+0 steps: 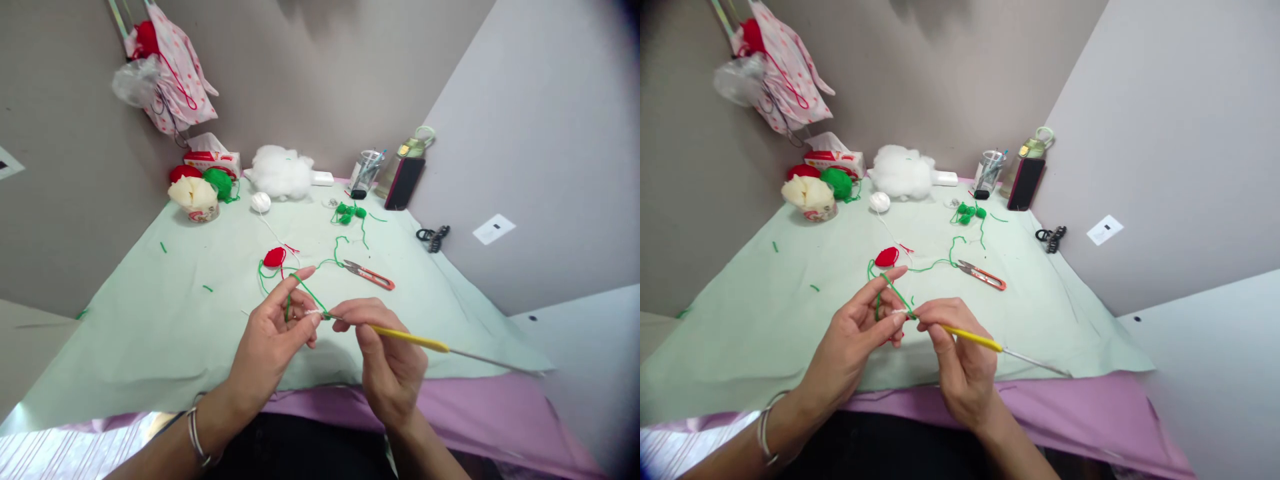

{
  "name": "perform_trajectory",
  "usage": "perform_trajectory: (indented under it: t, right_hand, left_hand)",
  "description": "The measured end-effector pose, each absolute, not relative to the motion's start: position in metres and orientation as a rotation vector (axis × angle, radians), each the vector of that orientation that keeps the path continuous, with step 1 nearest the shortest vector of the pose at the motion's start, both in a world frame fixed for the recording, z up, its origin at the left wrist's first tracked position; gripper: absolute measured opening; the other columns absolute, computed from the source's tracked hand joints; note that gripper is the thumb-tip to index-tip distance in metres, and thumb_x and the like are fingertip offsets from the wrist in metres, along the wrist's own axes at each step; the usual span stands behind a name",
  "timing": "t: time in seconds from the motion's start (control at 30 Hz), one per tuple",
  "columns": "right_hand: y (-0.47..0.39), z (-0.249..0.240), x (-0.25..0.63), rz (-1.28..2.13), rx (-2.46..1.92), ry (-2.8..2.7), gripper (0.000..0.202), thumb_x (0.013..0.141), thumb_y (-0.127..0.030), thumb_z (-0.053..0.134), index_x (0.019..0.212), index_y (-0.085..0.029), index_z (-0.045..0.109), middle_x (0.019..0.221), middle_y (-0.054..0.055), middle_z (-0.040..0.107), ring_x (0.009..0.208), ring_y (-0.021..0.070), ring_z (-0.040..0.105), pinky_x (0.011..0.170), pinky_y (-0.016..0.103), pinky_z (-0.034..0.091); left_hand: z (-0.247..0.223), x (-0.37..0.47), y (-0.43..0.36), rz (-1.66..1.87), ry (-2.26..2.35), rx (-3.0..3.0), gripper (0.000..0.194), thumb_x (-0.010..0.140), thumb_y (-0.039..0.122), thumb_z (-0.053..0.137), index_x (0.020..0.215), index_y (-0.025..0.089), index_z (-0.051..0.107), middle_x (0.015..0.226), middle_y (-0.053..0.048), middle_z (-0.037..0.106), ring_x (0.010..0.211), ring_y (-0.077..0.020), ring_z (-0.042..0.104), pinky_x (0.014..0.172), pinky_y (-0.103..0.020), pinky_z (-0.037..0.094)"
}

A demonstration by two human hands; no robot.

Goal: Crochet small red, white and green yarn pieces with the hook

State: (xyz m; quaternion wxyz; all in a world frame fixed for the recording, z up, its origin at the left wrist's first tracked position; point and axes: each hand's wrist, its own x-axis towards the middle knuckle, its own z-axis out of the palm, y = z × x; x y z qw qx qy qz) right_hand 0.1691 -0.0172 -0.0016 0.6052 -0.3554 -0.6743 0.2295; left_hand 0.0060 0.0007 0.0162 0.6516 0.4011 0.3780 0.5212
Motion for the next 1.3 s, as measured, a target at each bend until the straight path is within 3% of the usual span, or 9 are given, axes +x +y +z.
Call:
perform_trajectory:
  t: [0.17, 0.3, 0.43, 0.6, 0.77, 0.9, 1.0, 1.1, 1.3]
  right_hand:
    - [-0.018, -0.006, 0.166, 0.165, -0.876, -1.787, 0.033, 0.099, -0.006, 0.054, 0.122, -0.025, 0.070, 0.103, 0.010, 0.077, 0.093, 0.0222, 0.074, 0.075, 0.036, 0.062]
    - [-0.018, -0.014, 0.165, -0.146, -0.923, -1.867, 0.045, 0.095, -0.008, 0.064, 0.131, -0.033, 0.071, 0.103, 0.008, 0.076, 0.093, 0.0239, 0.074, 0.076, 0.037, 0.063]
    - [-0.017, -0.011, 0.166, 0.208, -0.906, -1.596, 0.036, 0.099, -0.010, 0.058, 0.122, -0.031, 0.075, 0.103, 0.007, 0.073, 0.094, 0.0230, 0.070, 0.076, 0.038, 0.060]
    - [-0.012, -0.001, 0.165, 0.708, -0.775, -1.339, 0.023, 0.104, -0.019, 0.057, 0.104, -0.027, 0.079, 0.092, 0.005, 0.072, 0.086, 0.0203, 0.067, 0.073, 0.035, 0.057]
    - [-0.014, -0.007, 0.160, 0.450, -0.893, -1.541, 0.033, 0.100, -0.008, 0.059, 0.119, -0.029, 0.076, 0.102, 0.006, 0.074, 0.094, 0.0209, 0.071, 0.080, 0.037, 0.060]
    - [-0.017, -0.014, 0.162, 0.077, -0.911, -1.707, 0.046, 0.094, -0.004, 0.065, 0.129, -0.032, 0.074, 0.112, 0.009, 0.074, 0.100, 0.0237, 0.071, 0.078, 0.037, 0.061]
    - [-0.015, -0.011, 0.166, 0.307, -0.898, -1.511, 0.035, 0.099, -0.007, 0.060, 0.119, -0.030, 0.078, 0.102, 0.006, 0.073, 0.091, 0.0208, 0.069, 0.075, 0.035, 0.059]
    - [-0.011, -0.007, 0.166, 0.656, -0.797, -1.301, 0.025, 0.104, -0.015, 0.058, 0.107, -0.028, 0.079, 0.092, 0.004, 0.071, 0.079, 0.0172, 0.064, 0.068, 0.032, 0.054]
    - [-0.009, -0.008, 0.161, 0.820, -0.786, -1.310, 0.021, 0.103, -0.019, 0.063, 0.108, -0.029, 0.081, 0.097, 0.003, 0.072, 0.091, 0.0177, 0.065, 0.080, 0.033, 0.054]
  left_hand:
    - [0.018, 0.008, -0.003, 1.194, 0.907, 0.918, 0.054, 0.084, 0.023, 0.085, 0.137, 0.026, 0.070, 0.084, 0.004, 0.061, 0.066, -0.0093, 0.055, 0.063, -0.021, 0.053]
    - [0.019, 0.009, -0.004, 1.111, 0.818, 0.720, 0.061, 0.082, 0.020, 0.087, 0.140, 0.021, 0.067, 0.080, 0.004, 0.061, 0.061, -0.0068, 0.052, 0.058, -0.018, 0.048]
    - [0.022, 0.005, 0.001, 0.956, 0.711, 0.469, 0.051, 0.083, 0.019, 0.086, 0.132, 0.010, 0.072, 0.070, 0.005, 0.055, 0.056, -0.0041, 0.044, 0.053, -0.015, 0.043]
    - [0.026, 0.006, 0.002, 1.032, 0.713, 0.591, 0.051, 0.084, 0.021, 0.087, 0.133, 0.016, 0.072, 0.078, 0.004, 0.061, 0.058, -0.0046, 0.048, 0.054, -0.017, 0.044]
    - [0.018, 0.014, -0.001, 1.149, 0.752, 0.730, 0.048, 0.082, 0.020, 0.090, 0.128, 0.024, 0.076, 0.083, 0.004, 0.066, 0.066, -0.0068, 0.058, 0.065, -0.019, 0.050]
    - [0.013, 0.014, 0.003, 1.038, 0.689, 0.545, 0.044, 0.082, 0.023, 0.090, 0.125, 0.019, 0.079, 0.081, 0.002, 0.065, 0.064, -0.0054, 0.054, 0.062, -0.016, 0.048]
    - [0.015, 0.009, 0.007, 0.957, 0.660, 0.426, 0.042, 0.081, 0.019, 0.090, 0.121, 0.014, 0.080, 0.076, 0.004, 0.059, 0.059, -0.0025, 0.048, 0.059, -0.014, 0.046]
    - [0.017, 0.006, 0.007, 1.009, 0.691, 0.514, 0.041, 0.082, 0.020, 0.089, 0.122, 0.016, 0.081, 0.075, 0.004, 0.059, 0.057, -0.0027, 0.047, 0.058, -0.015, 0.046]
    - [0.018, 0.010, 0.000, 1.096, 0.800, 0.678, 0.045, 0.079, 0.023, 0.091, 0.122, 0.018, 0.079, 0.081, 0.003, 0.064, 0.061, -0.0058, 0.052, 0.060, -0.019, 0.049]
